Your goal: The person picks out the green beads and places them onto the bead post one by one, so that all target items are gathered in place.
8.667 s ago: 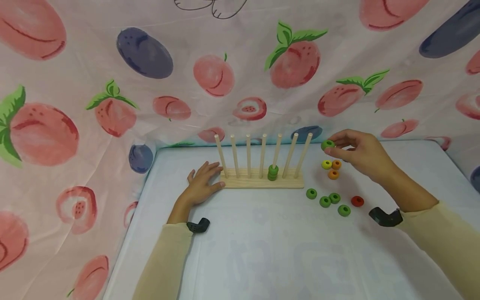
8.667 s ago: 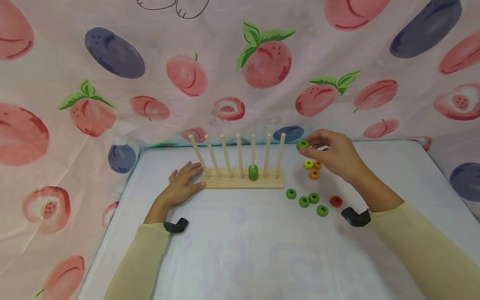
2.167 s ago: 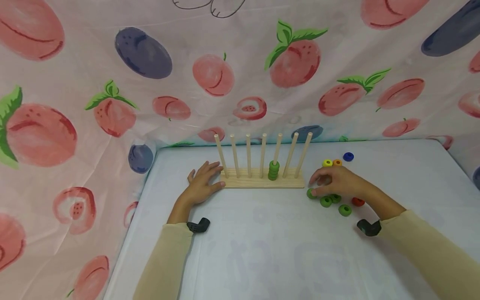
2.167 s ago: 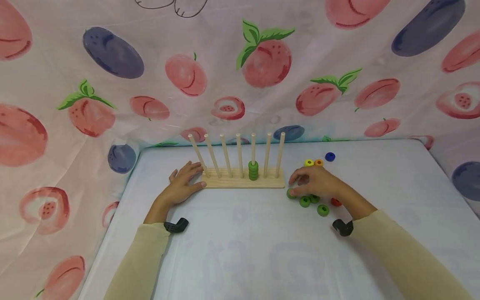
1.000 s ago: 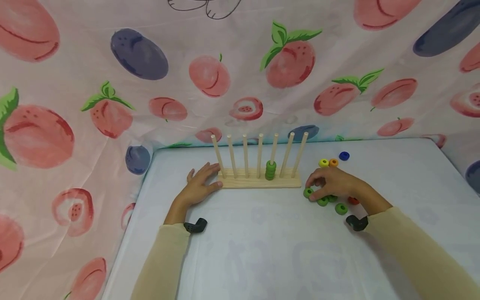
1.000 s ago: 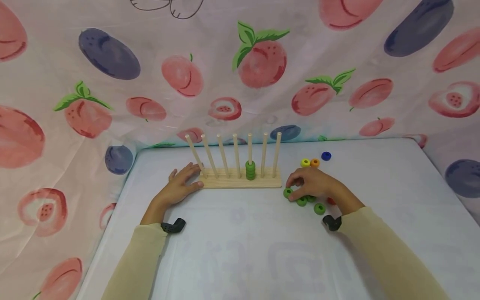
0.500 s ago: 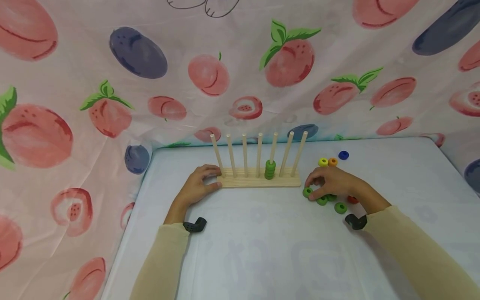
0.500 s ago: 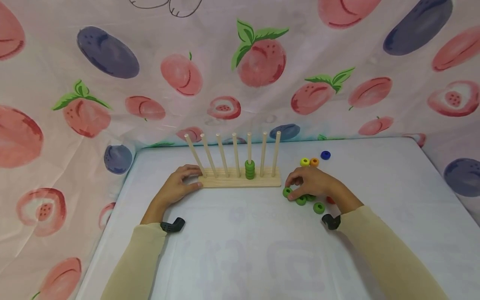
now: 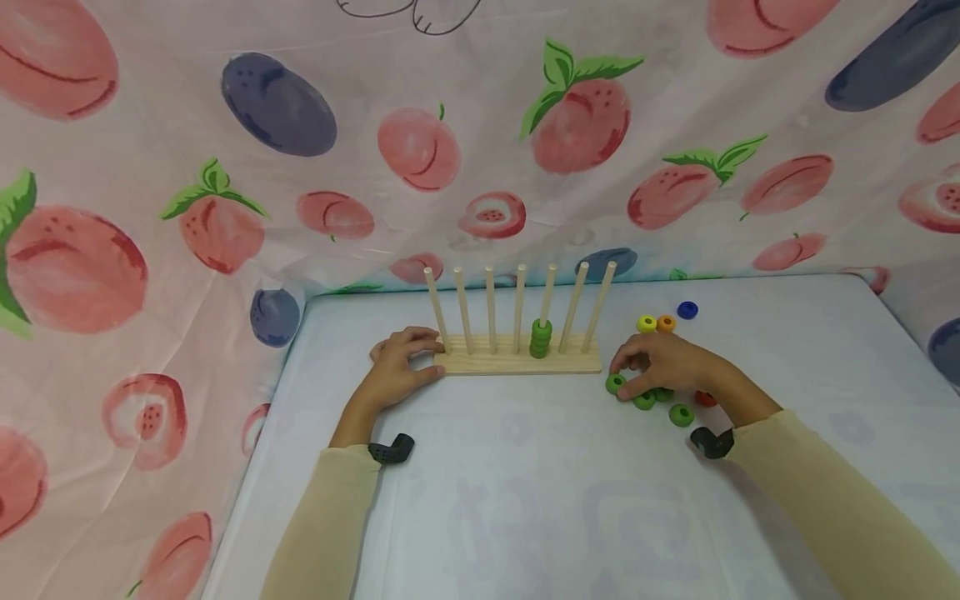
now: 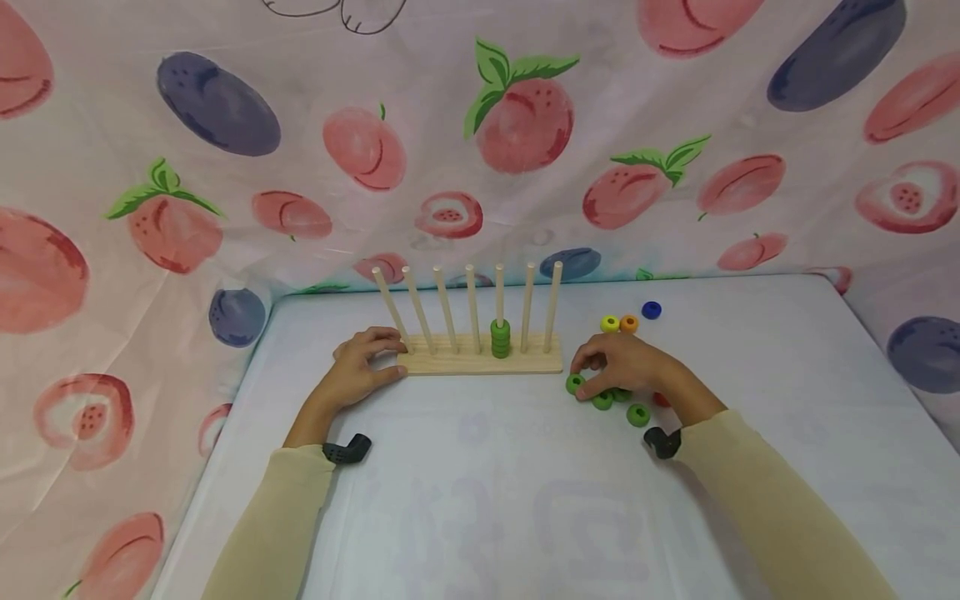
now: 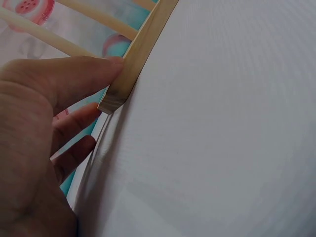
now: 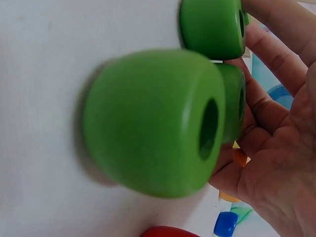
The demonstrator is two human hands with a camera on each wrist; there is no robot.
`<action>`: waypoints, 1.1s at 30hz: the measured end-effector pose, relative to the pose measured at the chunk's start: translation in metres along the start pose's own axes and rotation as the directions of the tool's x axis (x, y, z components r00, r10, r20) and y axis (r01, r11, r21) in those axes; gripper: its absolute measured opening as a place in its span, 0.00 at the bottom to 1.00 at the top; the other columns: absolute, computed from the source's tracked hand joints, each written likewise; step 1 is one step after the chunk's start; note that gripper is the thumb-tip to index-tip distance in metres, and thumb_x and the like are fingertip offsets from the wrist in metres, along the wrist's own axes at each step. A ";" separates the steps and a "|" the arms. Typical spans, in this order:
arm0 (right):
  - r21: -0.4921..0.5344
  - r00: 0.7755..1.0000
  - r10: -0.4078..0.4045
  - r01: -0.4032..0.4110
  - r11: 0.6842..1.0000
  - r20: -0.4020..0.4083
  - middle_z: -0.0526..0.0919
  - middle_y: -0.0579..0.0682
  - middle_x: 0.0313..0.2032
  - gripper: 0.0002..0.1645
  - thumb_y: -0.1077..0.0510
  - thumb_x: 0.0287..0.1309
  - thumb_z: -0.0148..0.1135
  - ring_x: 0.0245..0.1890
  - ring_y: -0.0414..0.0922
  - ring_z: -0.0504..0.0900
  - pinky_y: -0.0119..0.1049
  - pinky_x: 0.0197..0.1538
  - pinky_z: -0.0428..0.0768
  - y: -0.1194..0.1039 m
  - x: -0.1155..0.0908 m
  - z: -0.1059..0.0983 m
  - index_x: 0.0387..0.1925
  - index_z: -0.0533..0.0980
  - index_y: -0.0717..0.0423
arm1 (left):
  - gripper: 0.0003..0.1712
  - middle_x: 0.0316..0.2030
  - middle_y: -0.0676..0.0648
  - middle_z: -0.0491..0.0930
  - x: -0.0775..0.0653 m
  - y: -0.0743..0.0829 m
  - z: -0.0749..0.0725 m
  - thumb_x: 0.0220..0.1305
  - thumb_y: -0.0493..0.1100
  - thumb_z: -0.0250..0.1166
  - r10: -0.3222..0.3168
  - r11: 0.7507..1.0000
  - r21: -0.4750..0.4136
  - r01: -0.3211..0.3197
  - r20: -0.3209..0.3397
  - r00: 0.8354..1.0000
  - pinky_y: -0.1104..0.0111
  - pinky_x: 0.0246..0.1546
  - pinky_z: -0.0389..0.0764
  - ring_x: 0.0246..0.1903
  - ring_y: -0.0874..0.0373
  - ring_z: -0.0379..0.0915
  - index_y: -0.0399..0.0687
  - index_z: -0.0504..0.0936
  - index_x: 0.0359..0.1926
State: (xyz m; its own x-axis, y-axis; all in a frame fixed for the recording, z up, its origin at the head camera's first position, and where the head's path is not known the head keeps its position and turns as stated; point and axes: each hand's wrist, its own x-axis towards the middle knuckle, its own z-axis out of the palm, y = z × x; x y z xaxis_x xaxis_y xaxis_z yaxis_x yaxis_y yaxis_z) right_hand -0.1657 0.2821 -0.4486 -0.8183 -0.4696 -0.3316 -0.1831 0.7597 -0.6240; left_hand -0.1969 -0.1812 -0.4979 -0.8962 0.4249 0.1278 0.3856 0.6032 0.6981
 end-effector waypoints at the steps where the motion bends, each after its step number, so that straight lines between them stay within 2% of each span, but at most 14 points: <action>1: -0.002 1.000 0.005 -0.005 1.000 0.001 0.83 0.45 0.46 0.17 0.43 0.51 0.79 0.50 0.47 0.77 0.43 0.54 0.77 0.000 0.000 0.000 0.42 0.86 0.39 | 0.18 0.64 0.47 0.75 0.000 0.000 0.000 0.60 0.46 0.75 -0.003 1.000 0.005 0.003 -0.001 1.000 0.39 0.68 0.39 0.68 0.43 0.64 0.52 0.87 0.52; 6: -0.002 1.000 0.024 -0.024 1.000 0.002 0.83 0.45 0.48 0.17 0.43 0.51 0.79 0.51 0.47 0.77 0.46 0.56 0.77 0.002 0.002 0.000 0.43 0.85 0.38 | 0.18 0.64 0.49 0.75 0.000 0.001 0.000 0.60 0.48 0.75 -0.024 0.999 0.037 0.024 -0.005 1.000 0.36 0.68 0.35 0.67 0.44 0.64 0.55 0.87 0.52; 10: 0.003 1.000 0.009 -0.009 1.000 -0.003 0.83 0.45 0.48 0.18 0.43 0.51 0.79 0.52 0.48 0.78 0.48 0.57 0.78 0.001 0.001 0.001 0.43 0.86 0.39 | 0.18 0.64 0.50 0.75 0.000 0.000 0.000 0.60 0.50 0.75 -0.038 0.998 0.053 0.038 0.001 0.999 0.36 0.68 0.34 0.67 0.45 0.63 0.57 0.87 0.52; 18: 0.035 0.999 0.038 -0.038 0.999 -0.010 0.84 0.44 0.50 0.21 0.41 0.53 0.77 0.55 0.48 0.79 0.53 0.60 0.78 0.004 -0.003 -0.002 0.47 0.84 0.40 | 0.18 0.65 0.52 0.74 0.000 0.001 0.000 0.62 0.51 0.73 -0.057 0.997 0.048 0.055 0.024 0.998 0.37 0.70 0.32 0.68 0.45 0.61 0.58 0.86 0.53; 26: 0.088 0.999 0.031 -0.028 0.996 -0.031 0.85 0.44 0.46 0.22 0.42 0.53 0.77 0.49 0.45 0.81 0.42 0.53 0.79 0.002 -0.010 -0.005 0.48 0.83 0.43 | 0.18 0.66 0.53 0.73 0.002 0.000 0.000 0.63 0.51 0.73 -0.055 0.997 0.061 0.053 0.033 0.998 0.37 0.70 0.32 0.69 0.45 0.61 0.59 0.85 0.53; 33: 0.086 0.998 0.015 -0.010 0.996 -0.059 0.86 0.45 0.45 0.22 0.41 0.55 0.76 0.47 0.43 0.83 0.39 0.50 0.81 -0.003 -0.013 -0.009 0.48 0.82 0.44 | 0.18 0.66 0.53 0.73 0.001 0.000 0.000 0.63 0.51 0.73 -0.062 0.996 0.065 0.060 0.034 0.997 0.37 0.70 0.32 0.69 0.46 0.60 0.59 0.85 0.53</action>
State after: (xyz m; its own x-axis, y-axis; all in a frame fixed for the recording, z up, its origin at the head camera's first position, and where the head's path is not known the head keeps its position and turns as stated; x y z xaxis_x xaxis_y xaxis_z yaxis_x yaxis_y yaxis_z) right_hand -0.1590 0.2896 -0.4358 -0.8516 -0.4307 -0.2988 -0.1272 0.7229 -0.6792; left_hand -0.1979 -0.1813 -0.4976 -0.9105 0.4093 0.0599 0.3444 0.6701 0.6575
